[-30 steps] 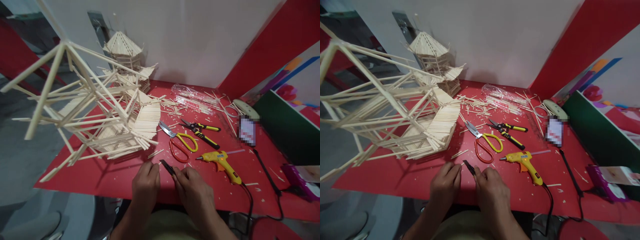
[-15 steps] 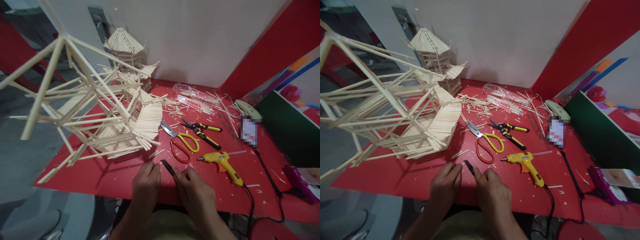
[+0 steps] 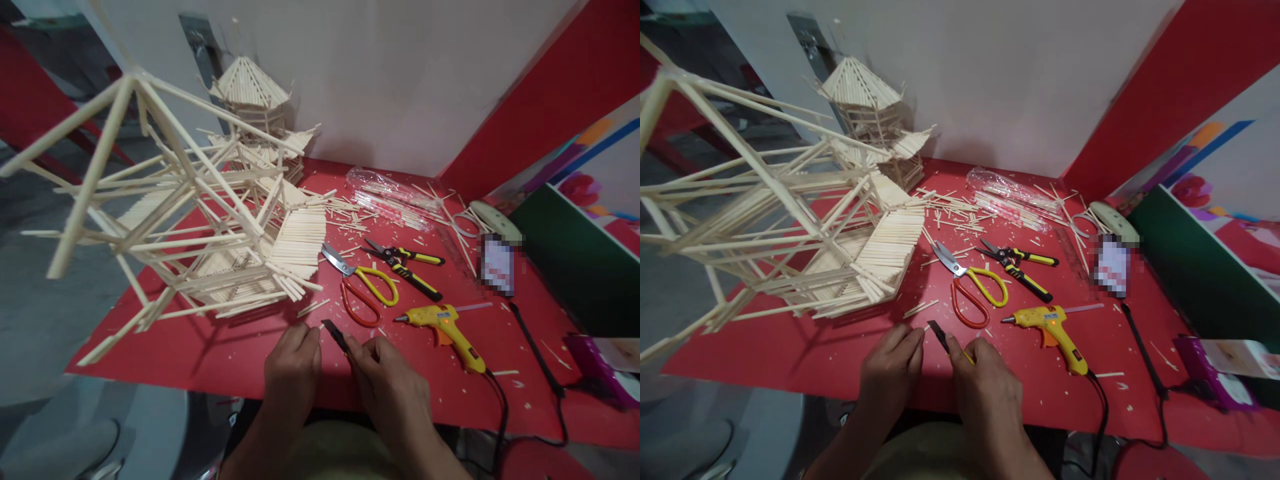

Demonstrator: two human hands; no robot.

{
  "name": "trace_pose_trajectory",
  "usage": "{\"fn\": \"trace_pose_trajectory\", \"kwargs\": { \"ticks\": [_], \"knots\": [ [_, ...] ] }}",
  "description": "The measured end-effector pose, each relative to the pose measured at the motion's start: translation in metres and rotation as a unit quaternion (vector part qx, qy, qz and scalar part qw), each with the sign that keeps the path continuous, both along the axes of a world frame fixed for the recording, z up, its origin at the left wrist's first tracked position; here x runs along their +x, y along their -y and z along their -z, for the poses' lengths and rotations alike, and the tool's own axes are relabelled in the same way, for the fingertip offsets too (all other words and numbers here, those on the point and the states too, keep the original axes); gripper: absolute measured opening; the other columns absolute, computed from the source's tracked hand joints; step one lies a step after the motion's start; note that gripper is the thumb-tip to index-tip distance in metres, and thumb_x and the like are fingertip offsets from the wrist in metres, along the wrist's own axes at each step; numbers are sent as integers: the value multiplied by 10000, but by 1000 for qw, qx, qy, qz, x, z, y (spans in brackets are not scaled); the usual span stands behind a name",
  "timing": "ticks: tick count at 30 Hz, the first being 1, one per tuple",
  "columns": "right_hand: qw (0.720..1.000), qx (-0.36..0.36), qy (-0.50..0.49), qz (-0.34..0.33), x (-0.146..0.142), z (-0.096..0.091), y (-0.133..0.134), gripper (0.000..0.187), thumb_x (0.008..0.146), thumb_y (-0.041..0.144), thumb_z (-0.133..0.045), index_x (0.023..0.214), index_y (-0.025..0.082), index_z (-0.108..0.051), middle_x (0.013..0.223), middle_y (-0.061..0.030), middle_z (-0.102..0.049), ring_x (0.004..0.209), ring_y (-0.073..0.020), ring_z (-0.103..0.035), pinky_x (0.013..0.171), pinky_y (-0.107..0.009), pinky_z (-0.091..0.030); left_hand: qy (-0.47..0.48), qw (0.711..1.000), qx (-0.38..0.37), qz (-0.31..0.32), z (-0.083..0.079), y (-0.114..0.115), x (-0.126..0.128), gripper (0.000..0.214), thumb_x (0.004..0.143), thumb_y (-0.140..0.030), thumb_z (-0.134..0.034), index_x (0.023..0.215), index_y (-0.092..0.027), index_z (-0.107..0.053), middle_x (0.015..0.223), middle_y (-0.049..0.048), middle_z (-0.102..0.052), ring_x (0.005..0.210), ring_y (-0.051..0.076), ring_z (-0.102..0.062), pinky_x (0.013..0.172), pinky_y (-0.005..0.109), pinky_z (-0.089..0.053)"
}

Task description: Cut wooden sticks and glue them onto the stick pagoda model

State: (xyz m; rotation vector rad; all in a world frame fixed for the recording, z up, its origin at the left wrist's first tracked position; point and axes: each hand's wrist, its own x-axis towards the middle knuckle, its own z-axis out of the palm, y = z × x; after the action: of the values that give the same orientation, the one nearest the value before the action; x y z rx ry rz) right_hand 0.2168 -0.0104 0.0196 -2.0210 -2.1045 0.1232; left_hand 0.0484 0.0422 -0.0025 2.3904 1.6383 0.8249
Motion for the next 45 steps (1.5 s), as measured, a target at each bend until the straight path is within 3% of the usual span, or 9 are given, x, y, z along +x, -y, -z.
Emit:
{"fn": "trace_pose_trajectory", "kwargs": {
  "ticks": [6, 10, 20, 25, 29, 36, 40, 43, 45],
  "knots": [
    [999, 34, 17, 2, -1, 8, 0, 328, 1000, 412, -404, 1259, 433, -604, 736, 3, -548, 524, -103, -492, 440, -233, -150, -7, 1000, 0, 0, -1, 0, 0, 252, 927, -126, -459, 763, -198, -637, 699, 14, -583, 668, 158, -565, 611, 268, -405],
    [1000, 0, -1, 22, -1, 3, -5, 272, 992, 447, -435, 1109, 384, -673, 661, 23, -526, 485, -94, -486, 418, -223, -167, 7, 1000, -4, 9, -2, -1, 1, 280, 934, -117, -436, 745, -191, -628, 678, 13, -568, 650, 155, -561, 616, 268, -412],
    [999, -23, 7, 34, -3, 1, -13, 295, 991, 460, -430, 956, 314, -684, 601, 24, -539, 446, -115, -499, 398, -238, -181, 28, 1000, 6, 9, -8, -6, 4, 301, 908, -105, -425, 698, -206, -616, 627, 9, -561, 593, 156, -545, 551, 268, -393],
    [997, -9, 71, -32, 0, -2, -9, 288, 971, 392, -458, 1192, 358, -640, 698, 5, -557, 507, -130, -532, 423, -251, -148, 40, 999, 17, -6, -7, -6, 6, 308, 892, -97, -437, 661, -200, -613, 597, 2, -543, 563, 147, -532, 536, 269, -381],
    [998, -11, 25, -51, 4, -1, -7, 346, 989, 325, -432, 1279, 337, -619, 722, -6, -556, 526, -119, -537, 433, -226, -231, 39, 999, 10, -3, -6, -7, 6, 324, 884, -85, -434, 643, -198, -618, 586, 1, -540, 554, 144, -526, 534, 266, -377],
    [989, -81, -121, -18, 6, -4, -13, 342, 990, 344, -457, 1283, 330, -633, 716, 9, -549, 580, -114, -574, 518, -194, -402, 56, 998, 11, 8, 2, -7, 3, 287, 869, -86, -460, 709, -188, -676, 630, 21, -583, 604, 161, -560, 574, 263, -424],
    [995, -11, -97, 2, 4, -3, -7, 394, 997, 358, -426, 1324, 227, -603, 814, -38, -611, 681, -148, -613, 558, -219, -428, 66, 997, 23, 11, 5, -7, 2, 271, 851, -60, -471, 735, -188, -680, 665, 36, -608, 644, 163, -580, 608, 254, -445],
    [998, 19, -46, 23, 0, 0, -1, 369, 998, 400, -414, 1228, 240, -655, 831, -39, -622, 632, -136, -585, 480, -218, -338, 61, 998, 22, 5, 5, -6, 2, 274, 844, -58, -477, 706, -189, -674, 659, 36, -589, 629, 163, -571, 591, 253, -440],
    [998, -13, -47, 49, -4, 1, 1, 344, 992, 456, -423, 1019, 261, -705, 723, 8, -593, 528, -100, -534, 434, -207, -277, 65, 998, 27, 6, 6, -6, 2, 266, 845, -59, -484, 715, -183, -682, 650, 32, -575, 618, 162, -567, 584, 254, -440]
  ]
}}
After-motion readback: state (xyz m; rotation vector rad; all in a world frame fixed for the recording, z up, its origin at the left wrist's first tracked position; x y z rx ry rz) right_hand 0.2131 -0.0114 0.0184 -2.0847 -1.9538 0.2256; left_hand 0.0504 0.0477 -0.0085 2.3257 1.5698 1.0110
